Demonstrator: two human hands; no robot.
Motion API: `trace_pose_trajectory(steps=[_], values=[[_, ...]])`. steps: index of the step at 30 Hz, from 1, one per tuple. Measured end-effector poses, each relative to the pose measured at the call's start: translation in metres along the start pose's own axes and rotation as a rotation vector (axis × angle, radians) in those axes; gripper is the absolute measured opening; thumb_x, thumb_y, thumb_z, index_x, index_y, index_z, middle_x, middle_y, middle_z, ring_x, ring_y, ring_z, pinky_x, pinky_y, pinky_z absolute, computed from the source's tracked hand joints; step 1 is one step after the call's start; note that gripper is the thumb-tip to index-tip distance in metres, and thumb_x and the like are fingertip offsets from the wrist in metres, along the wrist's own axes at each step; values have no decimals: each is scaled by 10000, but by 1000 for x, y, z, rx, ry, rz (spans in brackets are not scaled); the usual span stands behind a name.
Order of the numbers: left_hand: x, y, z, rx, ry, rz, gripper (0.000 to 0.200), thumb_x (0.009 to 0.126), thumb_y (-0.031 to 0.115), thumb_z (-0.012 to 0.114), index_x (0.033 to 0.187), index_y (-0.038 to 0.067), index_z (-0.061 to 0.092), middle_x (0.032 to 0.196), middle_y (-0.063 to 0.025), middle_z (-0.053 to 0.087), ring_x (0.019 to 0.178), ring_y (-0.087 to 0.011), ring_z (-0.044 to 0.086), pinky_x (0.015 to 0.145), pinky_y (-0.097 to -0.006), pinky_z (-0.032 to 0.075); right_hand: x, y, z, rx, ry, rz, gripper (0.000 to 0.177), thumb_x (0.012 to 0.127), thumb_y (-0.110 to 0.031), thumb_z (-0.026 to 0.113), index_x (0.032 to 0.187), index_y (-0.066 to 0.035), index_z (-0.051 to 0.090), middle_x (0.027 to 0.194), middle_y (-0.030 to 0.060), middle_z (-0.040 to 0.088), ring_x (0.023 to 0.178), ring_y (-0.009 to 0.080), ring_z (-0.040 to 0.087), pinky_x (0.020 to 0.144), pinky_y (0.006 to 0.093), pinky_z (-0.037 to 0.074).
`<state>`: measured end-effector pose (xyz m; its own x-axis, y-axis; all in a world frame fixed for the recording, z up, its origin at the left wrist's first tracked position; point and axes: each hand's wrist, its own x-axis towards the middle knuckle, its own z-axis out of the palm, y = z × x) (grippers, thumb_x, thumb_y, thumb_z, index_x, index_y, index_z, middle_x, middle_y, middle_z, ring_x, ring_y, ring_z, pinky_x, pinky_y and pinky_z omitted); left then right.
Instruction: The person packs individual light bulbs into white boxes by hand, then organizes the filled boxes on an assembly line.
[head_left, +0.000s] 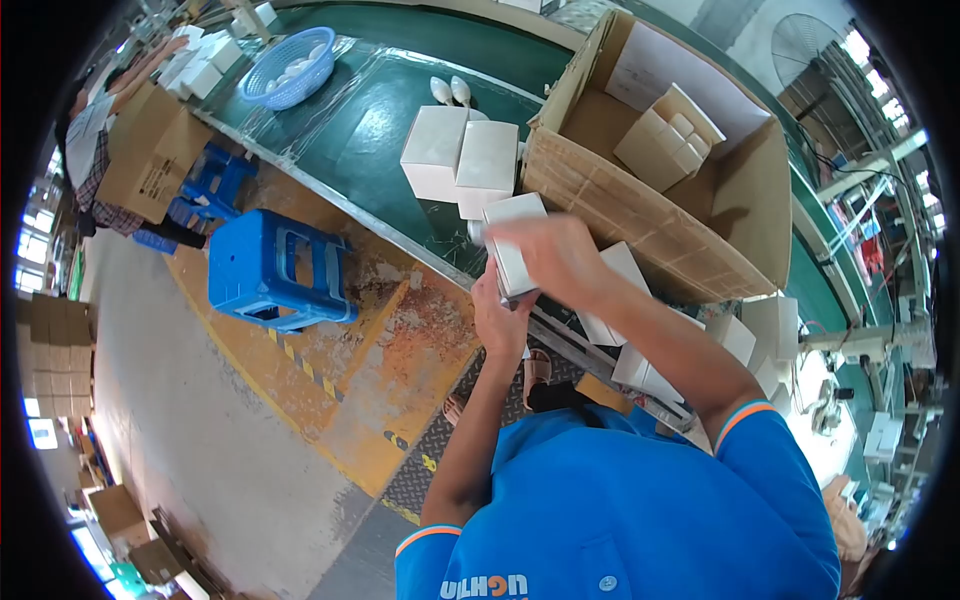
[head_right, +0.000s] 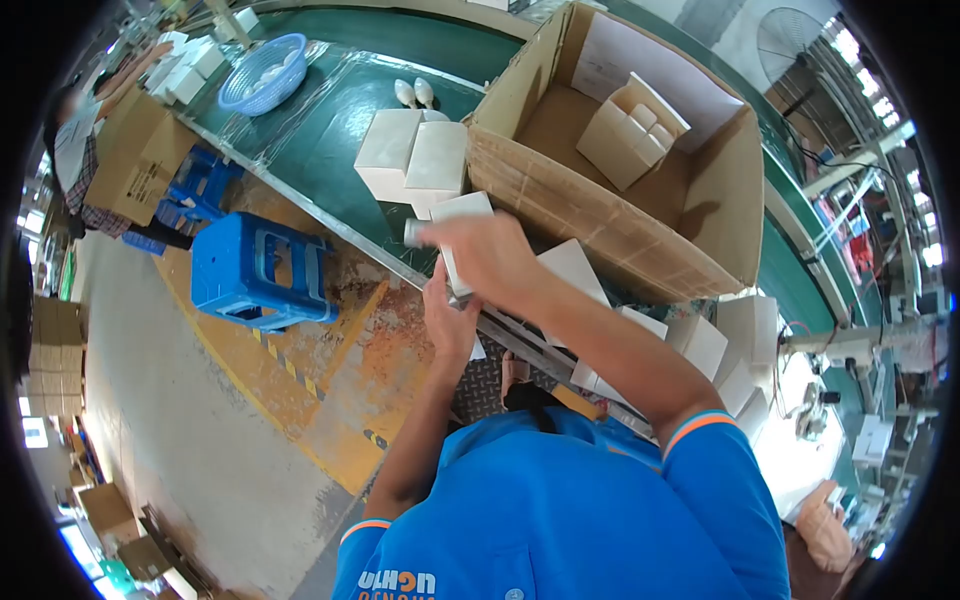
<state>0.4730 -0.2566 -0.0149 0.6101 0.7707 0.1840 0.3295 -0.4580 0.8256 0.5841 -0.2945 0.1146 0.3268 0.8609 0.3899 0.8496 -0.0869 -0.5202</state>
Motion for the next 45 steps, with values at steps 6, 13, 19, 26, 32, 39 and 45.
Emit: trace_pose_trajectory(steps=[6, 13, 19, 26, 32, 39, 45], values=[[5, 2, -11, -76, -91, -71, 717, 661, 148, 724, 1297, 125, 393, 1107, -117, 460, 1009, -302, 502, 814, -369, 441, -3, 1, 23, -239, -68, 115, 207, 753, -68, 529, 912, -83, 660, 843, 117, 643, 719, 274, 621, 611, 337, 491], [1, -16, -26, -180, -131, -21, 542, 720, 91, 629, 1232, 95, 450, 1108, -135, 463, 1010, -306, 501, 809, -356, 442, -34, -58, -4, 481, -2, 617, 215, 782, 6, 540, 968, -39, 636, 824, 80, 657, 714, 168, 629, 643, 298, 481], [-15, -42, -47, -563, -145, 81, 257, 857, 85, 538, 1109, 35, 550, 862, -59, 563, 786, -151, 560, 640, -269, 461, -60, -33, 12, 1541, 80, 928, 276, 803, 24, 525, 1076, 18, 563, 1003, 77, 604, 894, 154, 588, 775, 262, 482], [-2, 13, -109, -1289, -561, -540, 214, 888, 205, 544, 1054, 73, 562, 625, 33, 470, 492, -40, 373, 448, -197, 317, -54, -56, 9, 1270, 32, 982, 244, 782, -4, 590, 1025, -7, 604, 891, 55, 617, 784, 106, 586, 687, 227, 481], [-6, 14, -121, -1369, -607, -599, 265, 883, 239, 550, 1090, 76, 520, 691, 23, 477, 507, -50, 371, 459, -196, 314, -55, -61, 21, 810, 44, 821, 184, 757, -43, 605, 934, -15, 649, 734, 11, 633, 616, 76, 553, 566, 219, 451], [-7, 18, -131, -1540, -643, -611, 274, 897, 283, 518, 1077, 82, 470, 709, -1, 490, 479, -54, 357, 440, -199, 300, -50, -80, 27, 513, 110, 646, 270, 687, -24, 604, 956, -12, 609, 717, 74, 637, 635, 114, 603, 592, 243, 486], [-4, 7, -129, -1587, -703, -695, 256, 913, 304, 481, 1034, 78, 473, 672, -12, 496, 443, -64, 359, 416, -199, 300, -50, -87, 24, 484, 44, 635, 297, 690, -21, 604, 986, -25, 577, 719, 77, 639, 643, 136, 619, 594, 260, 495]])
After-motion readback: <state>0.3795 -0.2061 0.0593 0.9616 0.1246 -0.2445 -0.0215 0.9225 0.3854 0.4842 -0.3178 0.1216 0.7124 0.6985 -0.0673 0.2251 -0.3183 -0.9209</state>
